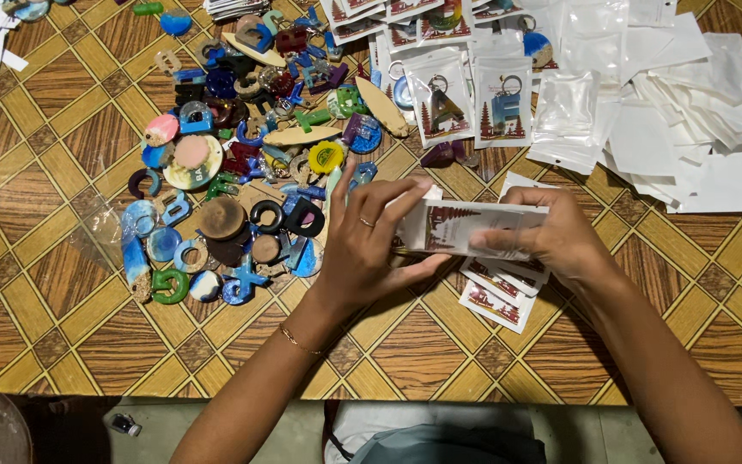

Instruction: The person places small wooden keychains and paper backing cards into clear plastic bags by hand.

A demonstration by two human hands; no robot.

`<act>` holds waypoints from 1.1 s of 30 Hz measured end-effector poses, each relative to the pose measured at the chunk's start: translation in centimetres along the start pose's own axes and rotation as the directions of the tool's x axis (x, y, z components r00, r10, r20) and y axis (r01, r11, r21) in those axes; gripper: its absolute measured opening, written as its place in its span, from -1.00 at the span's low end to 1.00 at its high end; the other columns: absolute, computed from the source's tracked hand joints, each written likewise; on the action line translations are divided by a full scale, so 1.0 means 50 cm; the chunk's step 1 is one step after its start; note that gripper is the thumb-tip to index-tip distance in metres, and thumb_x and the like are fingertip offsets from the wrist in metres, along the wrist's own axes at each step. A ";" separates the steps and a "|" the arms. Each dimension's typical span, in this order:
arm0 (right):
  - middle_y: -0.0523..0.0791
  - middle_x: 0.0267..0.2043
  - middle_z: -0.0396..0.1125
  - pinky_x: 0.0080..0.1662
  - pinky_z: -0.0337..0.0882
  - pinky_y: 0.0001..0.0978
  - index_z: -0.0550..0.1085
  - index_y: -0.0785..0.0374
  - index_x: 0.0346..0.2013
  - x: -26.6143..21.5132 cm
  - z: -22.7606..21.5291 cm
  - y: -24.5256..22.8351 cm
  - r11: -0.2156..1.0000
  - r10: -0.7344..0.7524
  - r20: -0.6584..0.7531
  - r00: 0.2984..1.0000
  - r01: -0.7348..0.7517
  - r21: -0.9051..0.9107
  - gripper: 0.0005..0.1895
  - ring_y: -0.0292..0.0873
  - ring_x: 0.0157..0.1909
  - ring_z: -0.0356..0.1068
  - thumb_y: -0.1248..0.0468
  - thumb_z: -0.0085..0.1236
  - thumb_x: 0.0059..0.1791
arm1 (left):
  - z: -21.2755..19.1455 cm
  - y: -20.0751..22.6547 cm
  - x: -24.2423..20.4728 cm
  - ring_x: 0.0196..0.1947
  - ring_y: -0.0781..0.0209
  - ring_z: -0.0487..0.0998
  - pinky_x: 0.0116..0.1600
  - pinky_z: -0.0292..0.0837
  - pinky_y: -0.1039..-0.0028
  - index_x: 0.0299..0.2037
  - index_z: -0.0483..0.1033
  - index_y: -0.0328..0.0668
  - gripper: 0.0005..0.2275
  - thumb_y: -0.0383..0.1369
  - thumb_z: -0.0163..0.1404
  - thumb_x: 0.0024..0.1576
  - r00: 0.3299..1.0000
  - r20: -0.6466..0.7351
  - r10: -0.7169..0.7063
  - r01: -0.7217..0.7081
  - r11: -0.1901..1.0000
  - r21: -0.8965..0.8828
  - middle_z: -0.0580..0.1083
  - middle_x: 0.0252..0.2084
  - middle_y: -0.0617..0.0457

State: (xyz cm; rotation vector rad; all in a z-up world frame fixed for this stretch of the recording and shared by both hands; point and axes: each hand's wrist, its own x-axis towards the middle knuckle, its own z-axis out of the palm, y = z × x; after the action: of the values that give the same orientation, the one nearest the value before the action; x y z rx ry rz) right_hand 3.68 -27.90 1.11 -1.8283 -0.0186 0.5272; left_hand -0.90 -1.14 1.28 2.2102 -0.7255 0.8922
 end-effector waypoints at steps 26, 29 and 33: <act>0.28 -0.11 0.52 0.17 0.38 0.12 0.58 0.46 -0.14 -0.027 0.018 -0.054 0.996 0.054 0.027 0.998 -0.052 -0.072 -0.58 0.29 -0.08 0.54 0.23 0.43 -0.18 | 0.010 -0.016 -0.015 -0.06 0.11 0.49 0.47 -0.04 -0.28 0.24 0.47 -0.06 -0.35 0.05 0.27 -0.02 0.998 0.065 0.003 -0.001 0.999 -0.037 0.50 -0.04 0.07; 0.28 -0.12 0.48 -0.04 0.46 0.03 0.48 0.54 0.02 0.003 -0.002 -0.013 0.996 -0.021 0.056 0.998 0.016 0.083 -0.53 0.21 -0.18 0.51 0.27 0.25 -0.10 | 0.013 -0.016 -0.015 -0.06 0.08 0.48 0.47 -0.05 -0.29 0.23 0.47 -0.11 -0.31 -0.02 0.36 -0.10 0.997 0.049 -0.060 0.063 0.996 -0.066 0.50 -0.05 0.02; 0.32 -0.01 0.35 -0.05 0.50 0.14 0.28 0.40 0.34 0.036 -0.025 0.017 0.942 -0.125 0.030 0.992 0.110 0.318 -0.26 0.27 -0.07 0.45 -0.01 -0.02 -0.02 | 0.006 -0.020 -0.015 -0.08 -0.02 0.46 0.43 -0.04 -0.35 0.21 0.46 -0.26 -0.27 -0.11 0.43 -0.16 0.987 0.012 -0.161 0.161 0.985 -0.063 0.48 -0.07 -0.11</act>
State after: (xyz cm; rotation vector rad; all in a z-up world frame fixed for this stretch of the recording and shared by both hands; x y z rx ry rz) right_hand 5.53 -28.82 0.01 -1.4901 -0.0726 0.4620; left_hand -0.55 -0.53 0.22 2.1812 -0.5615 0.7702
